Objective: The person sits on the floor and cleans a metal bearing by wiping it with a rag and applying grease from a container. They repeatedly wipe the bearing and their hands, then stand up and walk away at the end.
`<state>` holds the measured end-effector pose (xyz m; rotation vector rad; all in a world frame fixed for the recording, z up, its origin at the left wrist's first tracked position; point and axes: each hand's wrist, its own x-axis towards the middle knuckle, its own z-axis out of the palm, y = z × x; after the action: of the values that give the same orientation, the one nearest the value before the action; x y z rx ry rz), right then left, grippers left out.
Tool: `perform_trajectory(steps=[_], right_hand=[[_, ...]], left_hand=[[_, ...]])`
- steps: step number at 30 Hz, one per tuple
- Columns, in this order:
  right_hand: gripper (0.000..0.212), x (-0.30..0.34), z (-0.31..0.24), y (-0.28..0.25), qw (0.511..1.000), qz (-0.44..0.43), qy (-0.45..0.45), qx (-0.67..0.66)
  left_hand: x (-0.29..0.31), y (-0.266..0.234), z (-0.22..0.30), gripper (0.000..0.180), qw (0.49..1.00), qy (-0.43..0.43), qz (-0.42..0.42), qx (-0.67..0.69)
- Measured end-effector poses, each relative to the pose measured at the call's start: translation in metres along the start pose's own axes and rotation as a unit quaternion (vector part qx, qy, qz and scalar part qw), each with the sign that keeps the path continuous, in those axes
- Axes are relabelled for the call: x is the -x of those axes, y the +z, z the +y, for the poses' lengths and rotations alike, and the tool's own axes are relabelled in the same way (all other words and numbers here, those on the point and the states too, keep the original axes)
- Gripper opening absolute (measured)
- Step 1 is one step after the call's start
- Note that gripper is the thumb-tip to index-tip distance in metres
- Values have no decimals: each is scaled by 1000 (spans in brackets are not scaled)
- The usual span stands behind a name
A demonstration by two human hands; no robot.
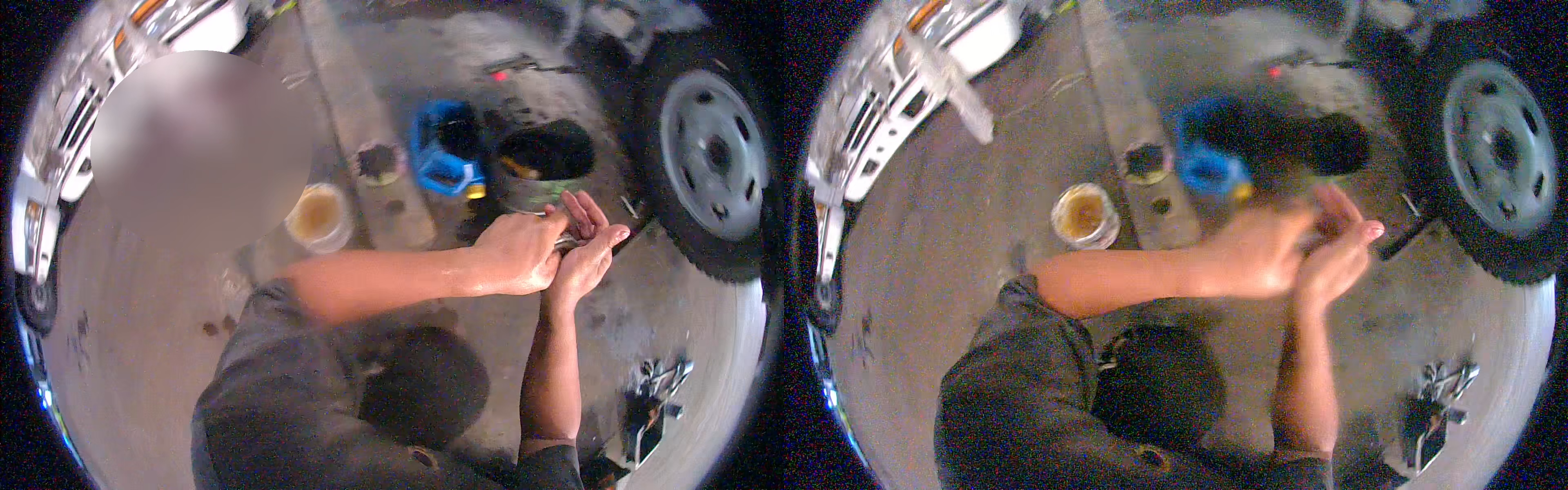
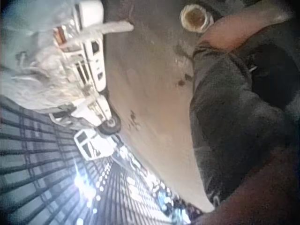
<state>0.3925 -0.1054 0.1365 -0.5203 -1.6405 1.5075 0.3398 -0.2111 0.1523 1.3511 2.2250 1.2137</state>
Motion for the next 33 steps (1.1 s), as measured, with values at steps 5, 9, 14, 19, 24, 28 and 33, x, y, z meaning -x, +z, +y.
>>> perform_trajectory(steps=[5,9,14,19,24,28,33], right_hand=[[76,32,54,89,973,-146,176,18],[76,33,82,145,931,-169,323,18],[98,39,72,206,865,-255,353,-251],[109,66,71,237,846,-442,270,-126],[115,79,115,252,799,-531,281,-26],[116,93,99,263,795,-512,319,-57],[103,123,67,296,866,-475,139,-65]], left_hand=[[53,-24,-109,36,993,37,99,52],[71,-53,-161,34,985,-12,134,109],[112,-97,-191,41,934,-224,113,255],[130,-122,-180,42,920,-272,174,221],[157,-125,-197,36,904,-278,196,261],[175,-135,-188,33,868,-293,294,272],[191,-124,-192,28,910,-254,328,14]])
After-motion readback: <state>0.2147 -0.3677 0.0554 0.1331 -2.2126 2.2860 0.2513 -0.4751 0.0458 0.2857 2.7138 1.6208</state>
